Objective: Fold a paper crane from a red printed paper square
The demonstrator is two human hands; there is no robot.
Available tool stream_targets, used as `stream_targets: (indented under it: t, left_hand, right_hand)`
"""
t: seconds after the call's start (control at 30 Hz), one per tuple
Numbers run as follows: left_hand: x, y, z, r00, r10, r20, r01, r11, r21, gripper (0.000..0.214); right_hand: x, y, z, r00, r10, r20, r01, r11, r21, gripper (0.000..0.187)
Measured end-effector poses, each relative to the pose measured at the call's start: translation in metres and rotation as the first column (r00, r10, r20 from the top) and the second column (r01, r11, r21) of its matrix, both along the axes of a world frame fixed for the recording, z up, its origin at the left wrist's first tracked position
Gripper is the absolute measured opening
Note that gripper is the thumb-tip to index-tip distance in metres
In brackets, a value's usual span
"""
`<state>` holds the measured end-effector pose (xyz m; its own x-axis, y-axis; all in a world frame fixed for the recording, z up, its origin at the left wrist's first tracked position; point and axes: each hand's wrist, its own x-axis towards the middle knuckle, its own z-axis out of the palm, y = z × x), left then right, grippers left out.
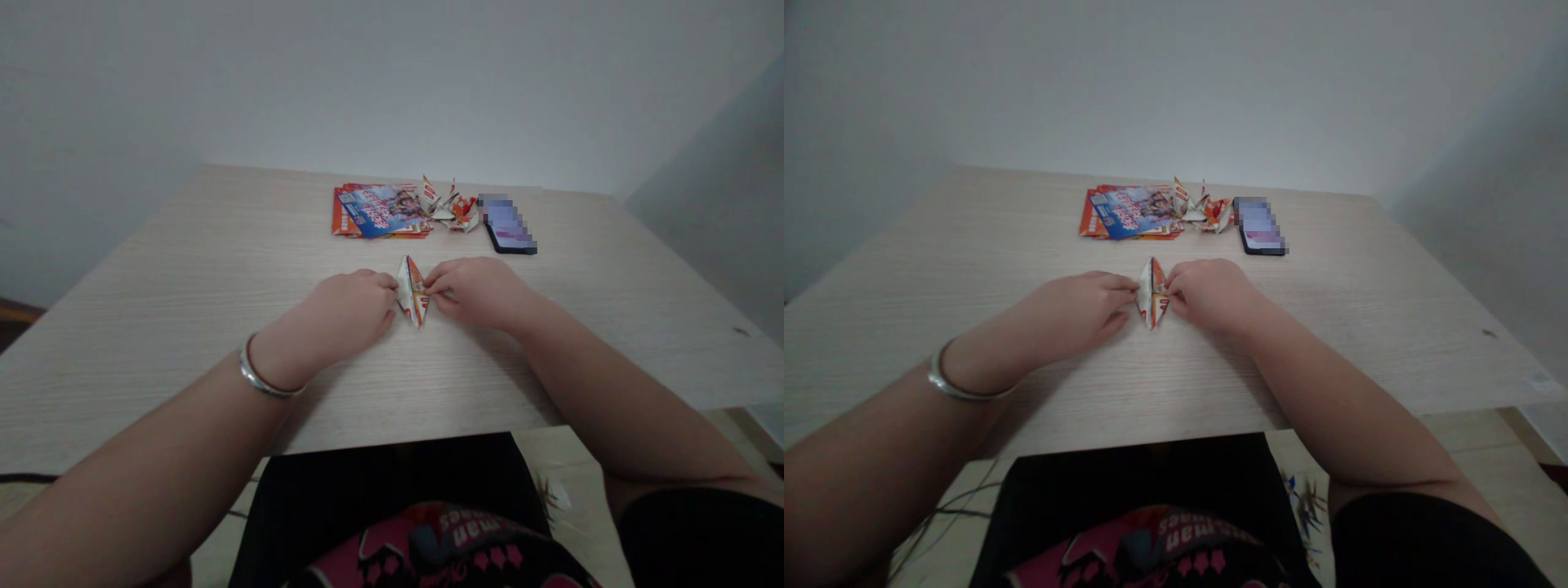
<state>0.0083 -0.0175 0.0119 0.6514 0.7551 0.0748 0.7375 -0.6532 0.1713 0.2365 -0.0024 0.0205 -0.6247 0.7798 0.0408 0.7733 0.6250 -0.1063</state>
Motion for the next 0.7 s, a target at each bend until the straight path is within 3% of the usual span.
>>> stream_targets:
  t: [0.1,0.2,0.4,0.57,0.7]
  left_hand:
    - [0.002,0.003,0.004,0.992,-0.05,-0.112,0.05,0.999,-0.007,0.035]
    - [0.001,0.004,0.005,0.992,-0.061,-0.114,0.059,0.998,-0.02,0.043]
    - [-0.003,-0.001,-0.005,0.975,-0.159,-0.153,0.163,0.987,0.009,0.061]
    - [0.001,-0.004,-0.018,0.979,-0.071,-0.191,0.072,0.997,-0.003,0.077]
    - [0.007,-0.007,-0.023,0.981,-0.01,-0.194,0.005,1.0,-0.022,0.081]
  right_hand:
    - [0.0,0.003,-0.004,1.0,-0.025,-0.012,0.026,0.999,0.031,0.025]
    - [-0.001,0.007,-0.01,1.0,-0.025,-0.003,0.025,0.997,0.068,0.03]
    - [-0.002,0.02,-0.024,0.999,-0.028,-0.045,0.031,0.996,0.082,0.057]
    - [-0.003,0.025,-0.031,0.996,0.036,-0.079,-0.034,0.999,0.019,0.048]
    - [-0.001,0.023,-0.037,0.994,0.104,-0.042,-0.106,0.992,-0.07,0.067]
